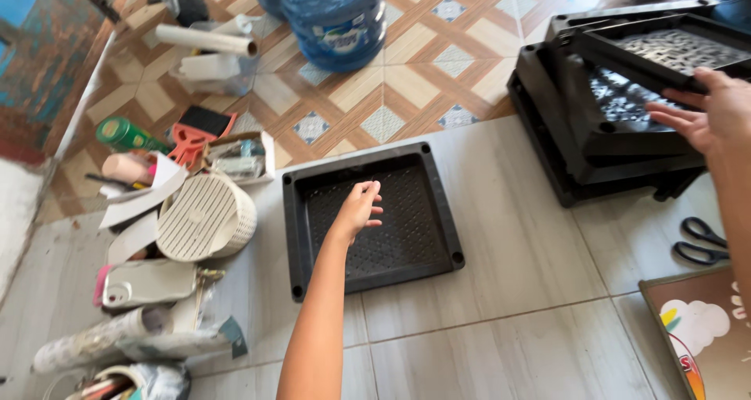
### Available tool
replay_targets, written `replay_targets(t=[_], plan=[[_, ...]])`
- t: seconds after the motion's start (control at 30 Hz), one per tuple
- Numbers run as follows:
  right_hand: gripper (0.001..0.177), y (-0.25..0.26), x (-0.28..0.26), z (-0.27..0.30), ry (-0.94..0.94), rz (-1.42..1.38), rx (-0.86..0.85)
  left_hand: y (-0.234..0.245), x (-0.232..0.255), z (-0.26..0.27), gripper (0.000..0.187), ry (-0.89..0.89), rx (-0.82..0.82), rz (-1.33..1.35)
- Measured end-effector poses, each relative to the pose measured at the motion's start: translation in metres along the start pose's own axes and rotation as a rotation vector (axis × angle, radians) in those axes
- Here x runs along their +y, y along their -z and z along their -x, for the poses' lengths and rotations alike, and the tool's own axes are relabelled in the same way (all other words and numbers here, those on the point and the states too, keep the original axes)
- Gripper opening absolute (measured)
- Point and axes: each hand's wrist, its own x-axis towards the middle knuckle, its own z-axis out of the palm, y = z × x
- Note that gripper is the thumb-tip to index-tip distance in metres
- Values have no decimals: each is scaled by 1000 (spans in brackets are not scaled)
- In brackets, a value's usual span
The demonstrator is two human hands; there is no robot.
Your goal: The person assembles a black plastic crate by snapping together perforated side panels and a base tray. They then use a small brush and dustpan to sweep debris from the tray surface.
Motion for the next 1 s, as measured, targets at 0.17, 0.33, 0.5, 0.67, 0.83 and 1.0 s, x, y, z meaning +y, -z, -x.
replay_targets(t=[0.17, 0.33, 0.5, 0.67, 0.83, 1.0], plan=[[51, -41, 8, 34, 202, 252, 175, 39, -66, -34, 49, -68, 236, -139], [39, -136, 11, 122, 582, 590, -111, 90, -115, -36, 44, -92, 668, -634], [23, -214, 112, 141, 515, 1024, -490, 105, -133, 14, 63, 244, 726, -576], [102, -229, 253, 155, 89, 1166, -715, 118, -155, 33, 80, 379, 569, -499], [83, -227, 282, 161, -194, 1166, -631, 121, -165, 22, 100, 242, 472, -369], [73, -219, 277, 112, -28, 1153, -471, 123, -124, 8, 95, 187, 344, 49]])
